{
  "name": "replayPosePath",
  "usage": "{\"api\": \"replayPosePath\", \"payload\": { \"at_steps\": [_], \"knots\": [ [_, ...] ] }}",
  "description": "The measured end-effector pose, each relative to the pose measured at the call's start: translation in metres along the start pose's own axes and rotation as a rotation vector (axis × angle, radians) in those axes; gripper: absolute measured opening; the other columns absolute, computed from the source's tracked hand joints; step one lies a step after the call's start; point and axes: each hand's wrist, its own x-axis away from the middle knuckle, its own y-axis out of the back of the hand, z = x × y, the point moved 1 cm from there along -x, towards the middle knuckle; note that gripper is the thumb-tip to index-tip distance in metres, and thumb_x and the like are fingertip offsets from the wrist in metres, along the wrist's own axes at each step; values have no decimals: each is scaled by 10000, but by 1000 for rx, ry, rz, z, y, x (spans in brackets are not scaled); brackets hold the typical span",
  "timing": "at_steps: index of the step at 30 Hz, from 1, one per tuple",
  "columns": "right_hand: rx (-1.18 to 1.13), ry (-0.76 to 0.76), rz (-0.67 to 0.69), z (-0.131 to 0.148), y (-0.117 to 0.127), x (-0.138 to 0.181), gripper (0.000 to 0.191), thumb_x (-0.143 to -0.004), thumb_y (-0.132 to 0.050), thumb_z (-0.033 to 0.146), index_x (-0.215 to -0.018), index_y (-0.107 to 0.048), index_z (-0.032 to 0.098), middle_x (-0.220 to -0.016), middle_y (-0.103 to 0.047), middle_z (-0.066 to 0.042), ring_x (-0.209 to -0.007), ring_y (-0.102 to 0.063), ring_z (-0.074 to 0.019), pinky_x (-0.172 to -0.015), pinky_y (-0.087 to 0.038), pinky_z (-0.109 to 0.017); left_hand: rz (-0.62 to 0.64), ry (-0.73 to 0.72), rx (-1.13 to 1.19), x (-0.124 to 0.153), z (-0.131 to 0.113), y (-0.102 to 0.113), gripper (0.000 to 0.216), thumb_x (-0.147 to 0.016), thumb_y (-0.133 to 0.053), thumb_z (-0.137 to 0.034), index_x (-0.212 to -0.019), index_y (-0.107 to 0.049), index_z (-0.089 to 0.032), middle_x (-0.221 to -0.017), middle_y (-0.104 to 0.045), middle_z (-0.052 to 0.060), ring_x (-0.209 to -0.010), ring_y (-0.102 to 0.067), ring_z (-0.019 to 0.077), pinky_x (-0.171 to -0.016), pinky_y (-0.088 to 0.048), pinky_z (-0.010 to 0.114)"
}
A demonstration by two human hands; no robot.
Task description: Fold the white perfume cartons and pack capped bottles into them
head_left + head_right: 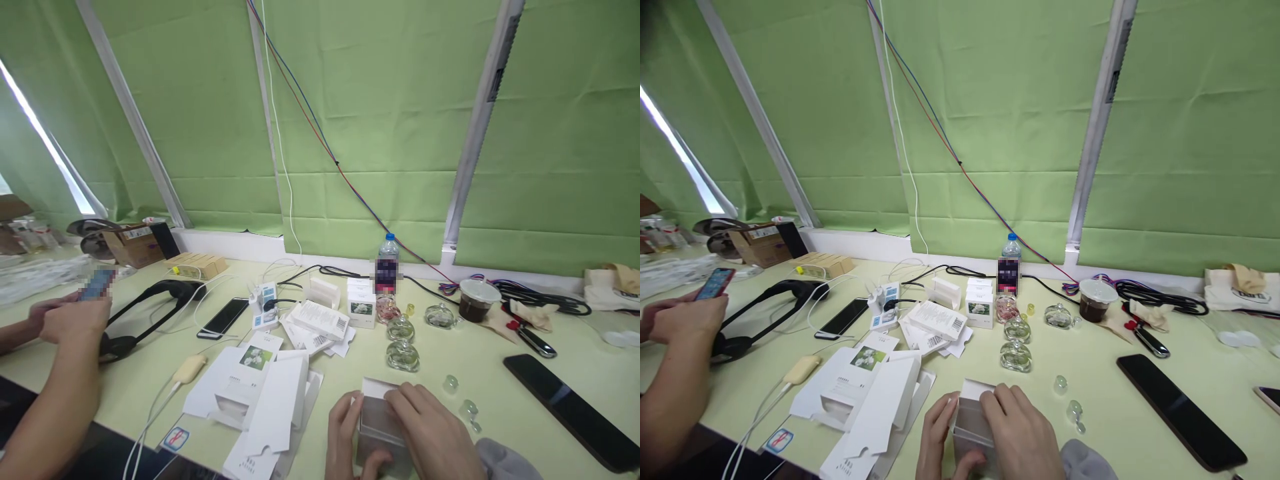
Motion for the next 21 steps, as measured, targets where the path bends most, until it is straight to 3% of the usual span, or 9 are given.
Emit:
{"api": "replayPosePath", "payload": {
  "at_steps": [5,11,18,21],
  "knots": [
    [-12,1,-24,-3,-1,1,273,-992,-287,216,-828,-503,244,-739,-592,3,-623,-630,-151,-453,-427,-230,-37,-167,46,0,4,-2,295,-860,-600,-416,-1134,-582,-308,-1196,-557,110,-1074,-613,265,-850,-533,379],
    [-44,-41,-89,-4,-2,0,300,-996,-302,234,-805,-532,235,-739,-600,-9,-695,-619,-179,-550,-441,-258,49,-234,26,4,13,-4,126,-929,-499,-362,-922,-559,-252,-1212,-497,89,-1033,-621,189,-788,-535,255],
    [-107,-93,-102,-3,3,-10,425,-1016,-242,324,-746,-558,238,-705,-607,3,-655,-626,-167,-508,-409,-254,121,-311,66,1,16,0,188,-957,-445,-280,-1118,-542,-281,-1332,-424,97,-1222,-506,197,-925,-493,266],
    [-149,-116,-36,-5,7,-15,466,-1015,-226,312,-728,-586,239,-660,-617,5,-613,-631,-178,-507,-416,-266,149,-316,83,-1,14,2,255,-962,-429,-240,-1186,-531,-309,-1358,-409,86,-1228,-496,194,-951,-482,282]
  ]
}}
